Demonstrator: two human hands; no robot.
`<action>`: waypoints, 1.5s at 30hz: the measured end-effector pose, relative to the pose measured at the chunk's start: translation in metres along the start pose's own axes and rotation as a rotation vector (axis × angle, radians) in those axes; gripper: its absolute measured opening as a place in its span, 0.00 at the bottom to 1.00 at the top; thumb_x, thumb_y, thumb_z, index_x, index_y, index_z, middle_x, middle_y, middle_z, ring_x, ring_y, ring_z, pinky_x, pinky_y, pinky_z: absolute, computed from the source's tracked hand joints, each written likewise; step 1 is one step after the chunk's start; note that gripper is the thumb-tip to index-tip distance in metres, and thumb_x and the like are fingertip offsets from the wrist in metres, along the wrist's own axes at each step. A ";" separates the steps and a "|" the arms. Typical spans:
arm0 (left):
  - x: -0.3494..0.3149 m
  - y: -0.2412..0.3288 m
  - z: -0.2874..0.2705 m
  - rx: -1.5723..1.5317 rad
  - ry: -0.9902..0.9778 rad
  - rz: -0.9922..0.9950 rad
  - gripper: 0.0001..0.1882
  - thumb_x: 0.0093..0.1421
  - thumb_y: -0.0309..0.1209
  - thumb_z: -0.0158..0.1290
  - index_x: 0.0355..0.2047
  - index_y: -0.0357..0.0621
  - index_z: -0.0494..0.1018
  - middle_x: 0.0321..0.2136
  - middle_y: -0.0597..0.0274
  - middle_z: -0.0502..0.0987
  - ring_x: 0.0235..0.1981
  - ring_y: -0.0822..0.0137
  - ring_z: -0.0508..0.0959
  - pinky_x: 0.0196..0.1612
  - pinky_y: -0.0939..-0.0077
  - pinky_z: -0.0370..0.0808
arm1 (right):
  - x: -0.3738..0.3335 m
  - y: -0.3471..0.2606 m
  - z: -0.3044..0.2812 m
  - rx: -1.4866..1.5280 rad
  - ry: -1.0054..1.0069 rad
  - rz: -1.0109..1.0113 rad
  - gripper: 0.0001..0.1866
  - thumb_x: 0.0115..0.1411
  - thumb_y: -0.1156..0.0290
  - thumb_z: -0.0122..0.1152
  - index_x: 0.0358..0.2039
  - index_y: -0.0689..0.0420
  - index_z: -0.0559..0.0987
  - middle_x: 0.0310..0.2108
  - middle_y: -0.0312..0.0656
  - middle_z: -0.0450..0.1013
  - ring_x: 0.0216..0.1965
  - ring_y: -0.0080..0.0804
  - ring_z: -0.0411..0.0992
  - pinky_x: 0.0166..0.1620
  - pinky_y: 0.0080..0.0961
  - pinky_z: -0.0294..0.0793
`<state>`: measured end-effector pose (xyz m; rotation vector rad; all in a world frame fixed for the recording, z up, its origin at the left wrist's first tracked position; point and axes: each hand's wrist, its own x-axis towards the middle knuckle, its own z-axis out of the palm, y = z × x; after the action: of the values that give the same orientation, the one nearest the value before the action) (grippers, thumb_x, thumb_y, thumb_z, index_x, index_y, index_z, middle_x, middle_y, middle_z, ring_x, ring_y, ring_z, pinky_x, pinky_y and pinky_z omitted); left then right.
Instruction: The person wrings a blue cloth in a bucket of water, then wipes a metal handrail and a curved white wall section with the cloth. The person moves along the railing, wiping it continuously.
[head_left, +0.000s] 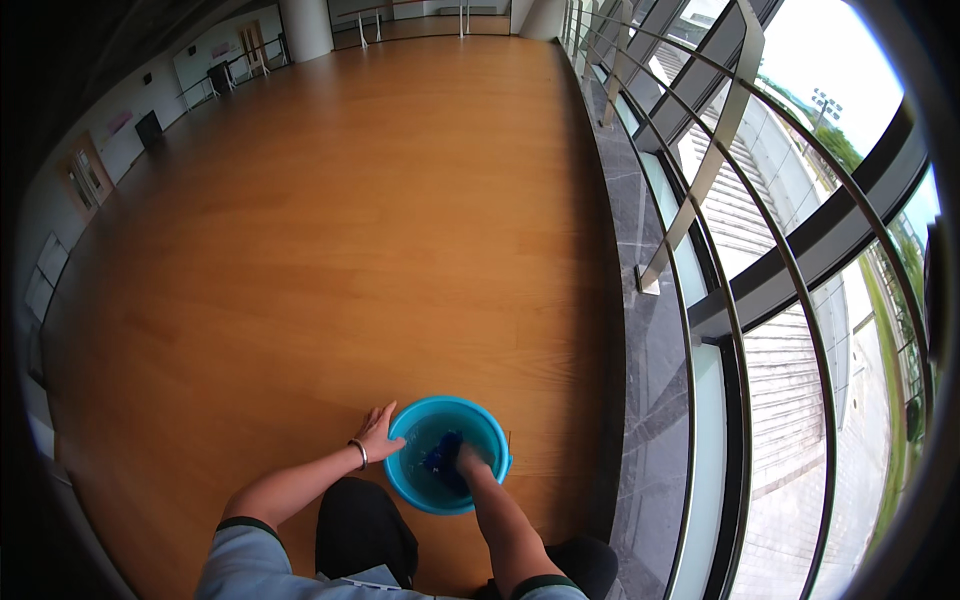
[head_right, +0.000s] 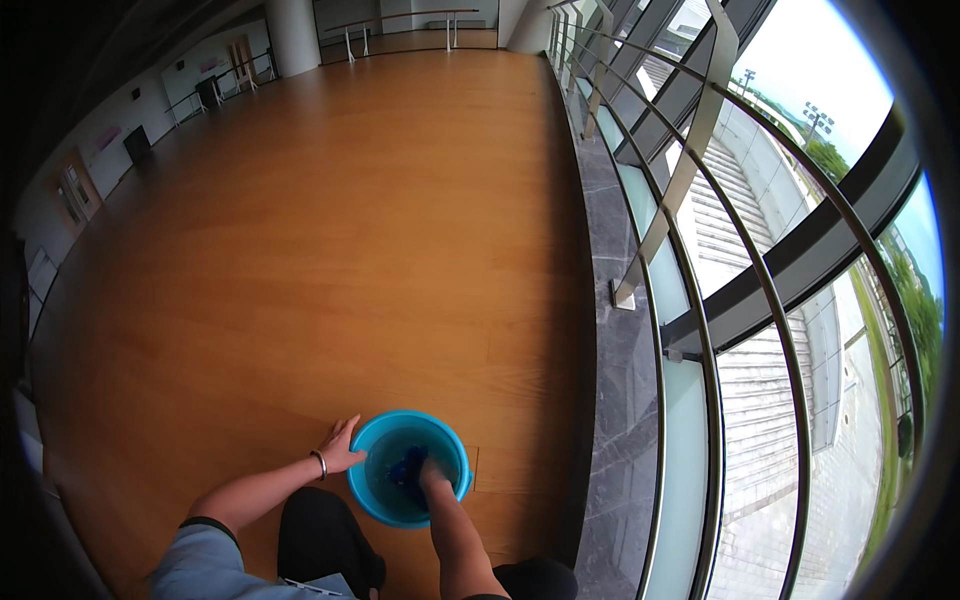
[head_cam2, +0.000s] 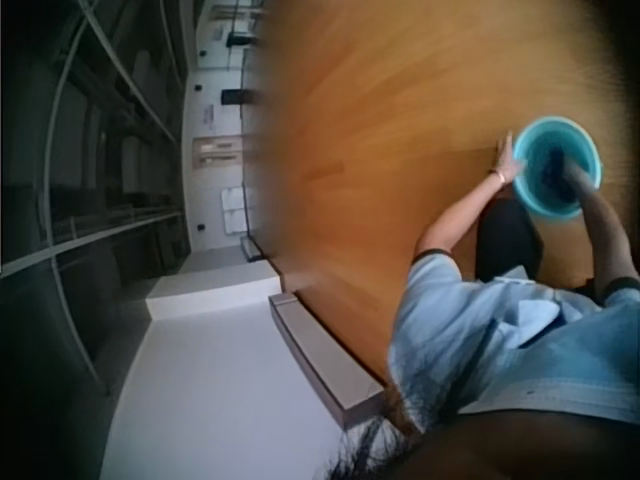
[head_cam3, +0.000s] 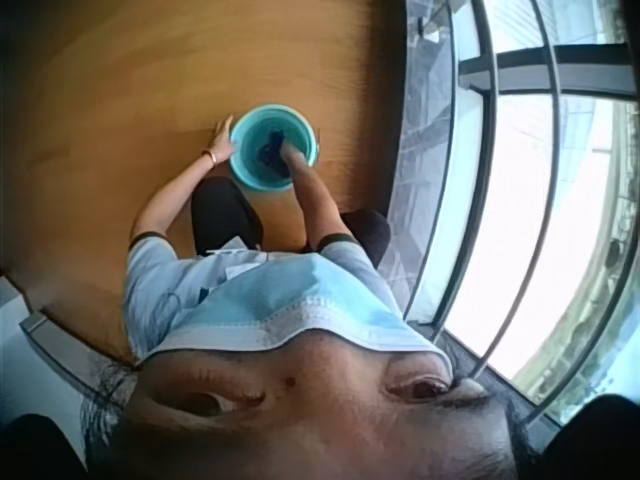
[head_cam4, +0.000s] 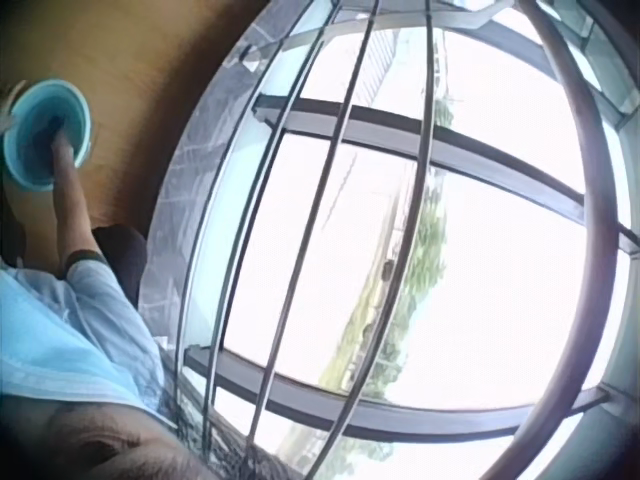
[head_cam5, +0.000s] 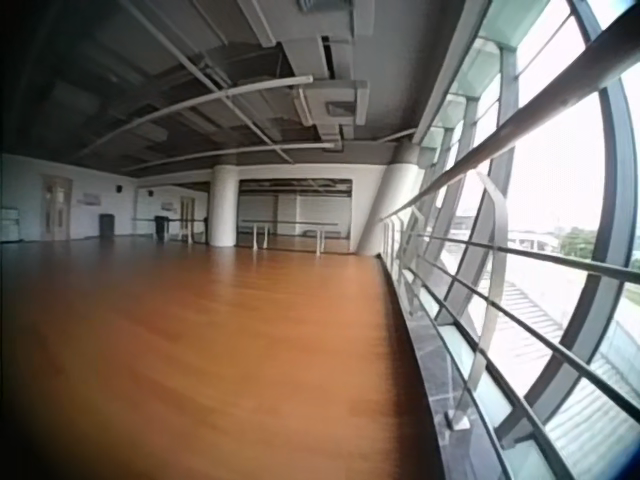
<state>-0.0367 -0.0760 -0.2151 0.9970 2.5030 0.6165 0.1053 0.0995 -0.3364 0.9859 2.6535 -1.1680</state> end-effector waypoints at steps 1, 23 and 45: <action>0.006 0.020 -0.012 -0.094 -0.006 0.111 0.33 0.53 0.35 0.58 0.57 0.39 0.60 0.50 0.46 0.67 0.48 0.57 0.72 0.49 0.59 0.72 | 0.004 0.007 0.001 -0.058 -0.049 0.038 0.21 0.61 0.65 0.50 0.51 0.62 0.72 0.51 0.61 0.69 0.54 0.56 0.67 0.57 0.46 0.65; 0.026 0.034 0.210 -2.155 -0.254 -0.864 0.39 0.59 0.66 0.29 0.61 0.54 0.61 0.61 0.54 0.63 0.61 0.51 0.62 0.62 0.42 0.54 | -0.076 -0.084 -0.078 0.576 0.016 -0.074 0.27 0.54 0.47 0.60 0.41 0.59 0.79 0.35 0.51 0.77 0.39 0.46 0.76 0.44 0.35 0.73; 0.035 0.039 0.252 -1.644 -0.221 -0.882 0.19 0.63 0.29 0.47 0.54 0.44 0.67 0.47 0.51 0.74 0.45 0.56 0.76 0.46 0.57 0.75 | -0.071 -0.003 -0.076 -0.198 0.048 0.036 0.14 0.60 0.61 0.52 0.35 0.61 0.72 0.31 0.60 0.76 0.36 0.58 0.76 0.42 0.49 0.74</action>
<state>0.0845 0.0390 -0.4110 -0.5723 1.1622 1.5595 0.1726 0.1127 -0.2586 1.0339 2.7105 -0.8640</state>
